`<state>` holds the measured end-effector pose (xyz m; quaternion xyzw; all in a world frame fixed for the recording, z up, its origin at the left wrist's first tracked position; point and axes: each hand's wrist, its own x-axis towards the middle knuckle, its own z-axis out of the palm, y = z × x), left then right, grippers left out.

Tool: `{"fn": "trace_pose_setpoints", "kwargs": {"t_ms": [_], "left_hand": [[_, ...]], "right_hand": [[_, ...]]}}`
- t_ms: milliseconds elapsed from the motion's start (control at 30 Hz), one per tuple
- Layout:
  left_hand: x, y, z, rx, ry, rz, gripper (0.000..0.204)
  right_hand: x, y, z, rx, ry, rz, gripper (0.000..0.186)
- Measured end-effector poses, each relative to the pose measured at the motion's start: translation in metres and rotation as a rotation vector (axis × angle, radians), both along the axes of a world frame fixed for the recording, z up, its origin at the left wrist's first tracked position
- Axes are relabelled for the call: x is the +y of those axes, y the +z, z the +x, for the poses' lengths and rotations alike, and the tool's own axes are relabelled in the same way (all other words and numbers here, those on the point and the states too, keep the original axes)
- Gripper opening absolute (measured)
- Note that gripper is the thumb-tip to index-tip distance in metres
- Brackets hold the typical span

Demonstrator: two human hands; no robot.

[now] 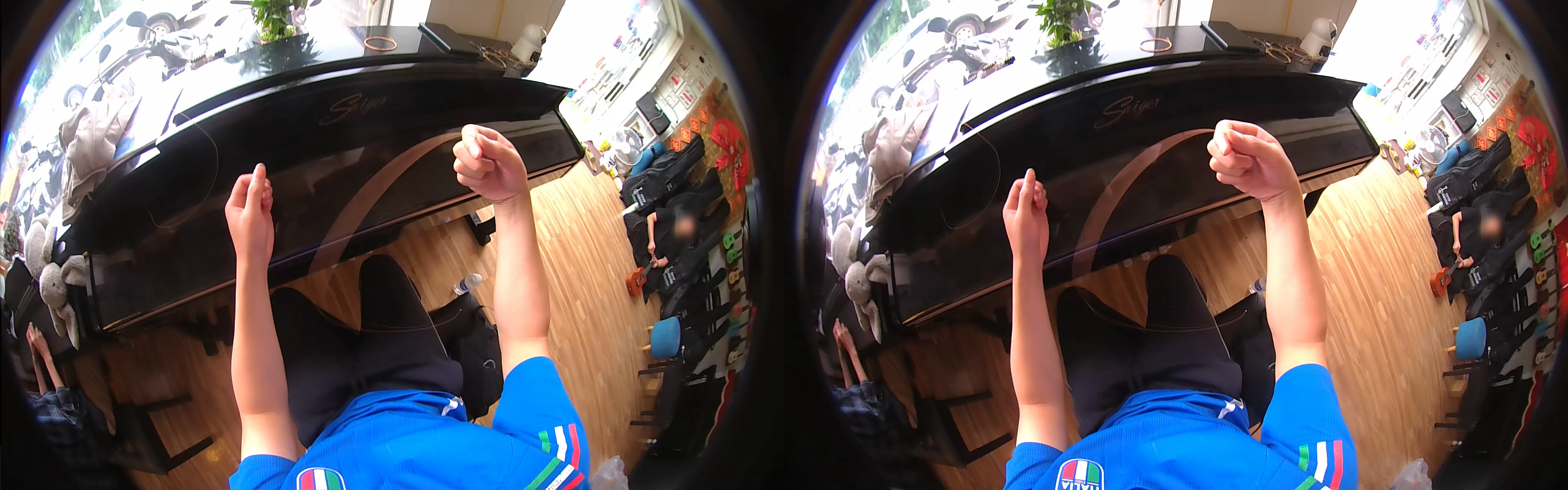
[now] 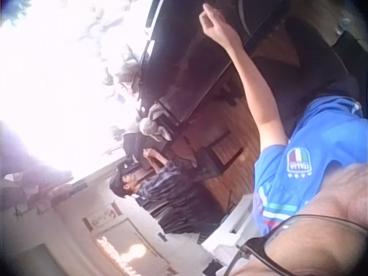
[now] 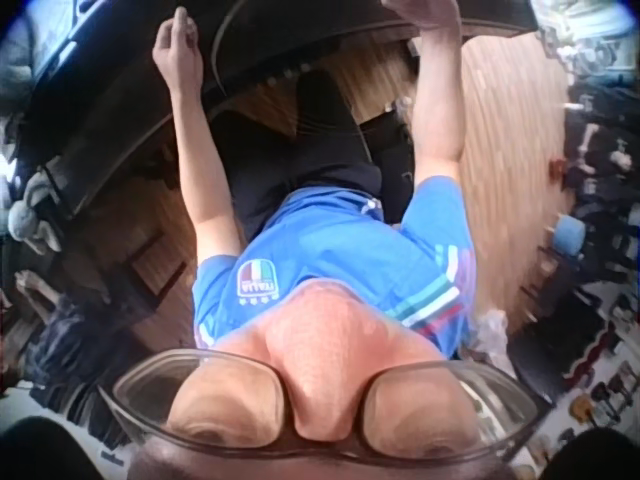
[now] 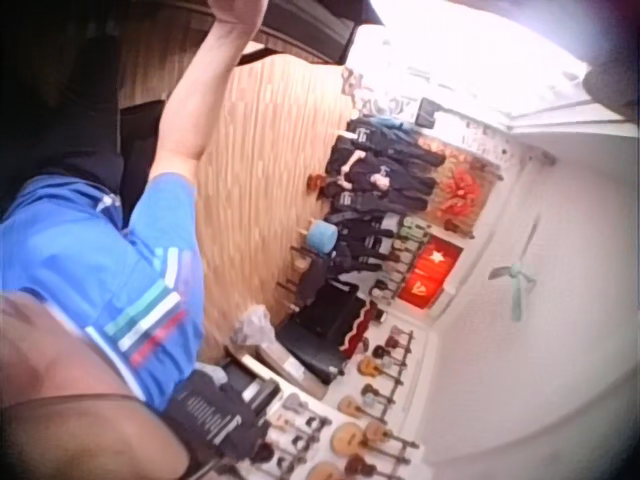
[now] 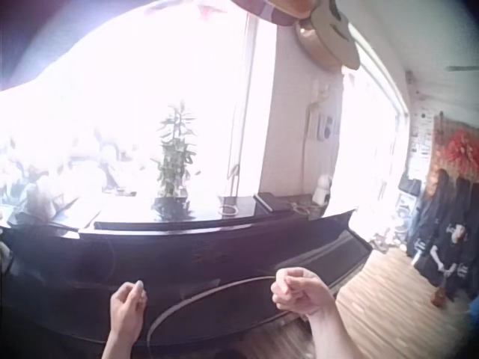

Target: The person manipulates a thin copper wire by hand, repeatedly bending it into loops and straightening it against a piano surface. The wire is handled one at a time, with no tools visible.

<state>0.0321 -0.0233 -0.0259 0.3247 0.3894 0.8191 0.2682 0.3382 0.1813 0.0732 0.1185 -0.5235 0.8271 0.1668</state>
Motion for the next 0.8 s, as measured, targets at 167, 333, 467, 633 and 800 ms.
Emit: {"fn": "trace_pose_setpoints", "kwargs": {"t_ms": [167,333,467,633,800], "left_hand": [[0.004,0.006,0.009,0.239,-0.042,-0.101,0.037],[-0.004,0.023,0.03,0.585,-0.265,-0.272,0.035],[-0.004,0.024,0.026,0.475,-0.213,-0.419,0.023],[0.0,0.018,0.022,0.402,-0.147,-0.365,0.032],[0.004,0.021,0.025,0.427,-0.084,-0.436,0.032]], "right_hand": [[-0.014,-0.017,-0.046,-0.556,-0.113,0.241,0.022],[-0.049,-0.045,-0.109,-0.619,-0.021,0.149,0.025],[-0.05,-0.072,-0.132,-0.352,0.08,-0.246,0.026],[-0.045,-0.092,-0.127,0.065,0.221,-0.621,0.026],[-0.059,-0.067,-0.12,0.222,-0.022,-0.892,0.029]]}}
